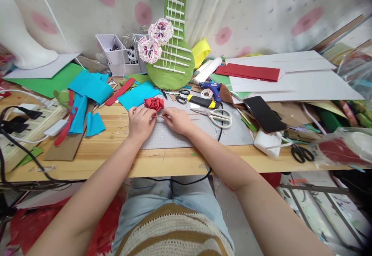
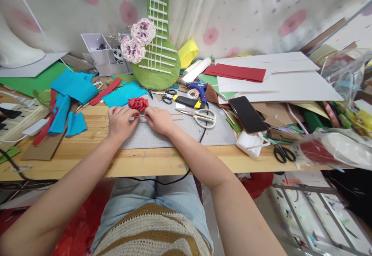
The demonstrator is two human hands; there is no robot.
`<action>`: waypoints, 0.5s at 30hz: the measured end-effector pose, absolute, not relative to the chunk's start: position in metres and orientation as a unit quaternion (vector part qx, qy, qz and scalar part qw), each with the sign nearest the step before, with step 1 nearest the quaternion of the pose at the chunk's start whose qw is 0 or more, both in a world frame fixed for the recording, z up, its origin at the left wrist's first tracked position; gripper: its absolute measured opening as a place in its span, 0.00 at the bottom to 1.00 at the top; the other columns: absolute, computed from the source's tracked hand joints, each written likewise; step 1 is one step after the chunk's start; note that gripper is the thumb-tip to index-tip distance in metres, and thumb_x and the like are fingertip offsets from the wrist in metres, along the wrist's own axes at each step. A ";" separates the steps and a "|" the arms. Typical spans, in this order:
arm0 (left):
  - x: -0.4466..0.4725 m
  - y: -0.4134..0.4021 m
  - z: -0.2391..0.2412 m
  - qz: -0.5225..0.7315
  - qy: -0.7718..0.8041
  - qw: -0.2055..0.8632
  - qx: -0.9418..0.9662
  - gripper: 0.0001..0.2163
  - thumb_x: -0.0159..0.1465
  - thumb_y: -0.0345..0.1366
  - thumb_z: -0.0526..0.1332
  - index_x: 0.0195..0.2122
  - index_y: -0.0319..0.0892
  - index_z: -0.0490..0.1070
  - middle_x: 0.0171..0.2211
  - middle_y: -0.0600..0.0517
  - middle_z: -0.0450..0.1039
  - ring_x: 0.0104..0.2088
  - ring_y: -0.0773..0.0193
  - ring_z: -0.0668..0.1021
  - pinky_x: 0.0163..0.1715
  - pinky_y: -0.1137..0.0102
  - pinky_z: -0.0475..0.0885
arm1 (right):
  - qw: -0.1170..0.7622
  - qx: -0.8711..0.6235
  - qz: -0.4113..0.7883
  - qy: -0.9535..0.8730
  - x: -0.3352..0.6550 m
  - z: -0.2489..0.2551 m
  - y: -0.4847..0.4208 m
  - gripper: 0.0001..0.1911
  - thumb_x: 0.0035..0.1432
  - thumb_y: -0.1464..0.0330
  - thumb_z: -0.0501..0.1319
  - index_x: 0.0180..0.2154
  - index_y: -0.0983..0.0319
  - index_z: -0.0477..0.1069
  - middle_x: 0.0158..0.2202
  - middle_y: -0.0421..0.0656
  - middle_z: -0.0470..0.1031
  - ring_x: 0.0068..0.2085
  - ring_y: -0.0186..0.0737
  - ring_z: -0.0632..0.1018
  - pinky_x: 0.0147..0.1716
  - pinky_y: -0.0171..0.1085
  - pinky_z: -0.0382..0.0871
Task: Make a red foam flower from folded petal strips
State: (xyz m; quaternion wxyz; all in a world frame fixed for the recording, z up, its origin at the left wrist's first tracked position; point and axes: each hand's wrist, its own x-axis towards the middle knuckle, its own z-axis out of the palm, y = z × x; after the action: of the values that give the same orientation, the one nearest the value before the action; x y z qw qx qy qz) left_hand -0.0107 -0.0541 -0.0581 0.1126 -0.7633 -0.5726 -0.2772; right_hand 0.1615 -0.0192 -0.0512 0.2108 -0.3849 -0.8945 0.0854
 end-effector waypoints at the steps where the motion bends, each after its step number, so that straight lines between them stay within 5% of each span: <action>1: -0.010 -0.054 -0.058 -0.276 -0.573 0.114 -0.764 0.06 0.60 0.33 0.57 0.36 0.45 0.71 0.34 0.50 0.76 0.41 0.55 0.73 0.46 0.58 0.57 | 0.213 -0.384 0.083 -0.895 0.161 -0.051 -0.019 0.07 0.62 0.69 0.51 0.38 0.62 0.67 0.39 0.45 0.75 0.40 0.39 0.73 0.34 0.34 0.58; 15: 0.000 -0.055 -0.059 -0.306 -0.658 0.022 -0.688 0.09 0.53 0.36 0.63 0.36 0.45 0.68 0.33 0.52 0.75 0.39 0.55 0.73 0.47 0.59 0.59 | 0.191 -0.377 0.071 -0.903 0.153 -0.055 -0.020 0.10 0.64 0.69 0.47 0.43 0.61 0.63 0.41 0.45 0.74 0.41 0.39 0.73 0.35 0.35 0.61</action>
State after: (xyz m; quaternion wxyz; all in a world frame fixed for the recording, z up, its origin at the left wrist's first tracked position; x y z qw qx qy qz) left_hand -0.0001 -0.0555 -0.0590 0.0223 -0.6879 -0.6578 -0.3059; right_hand 0.1529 -0.0203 -0.0553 0.1915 -0.3774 -0.9033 0.0706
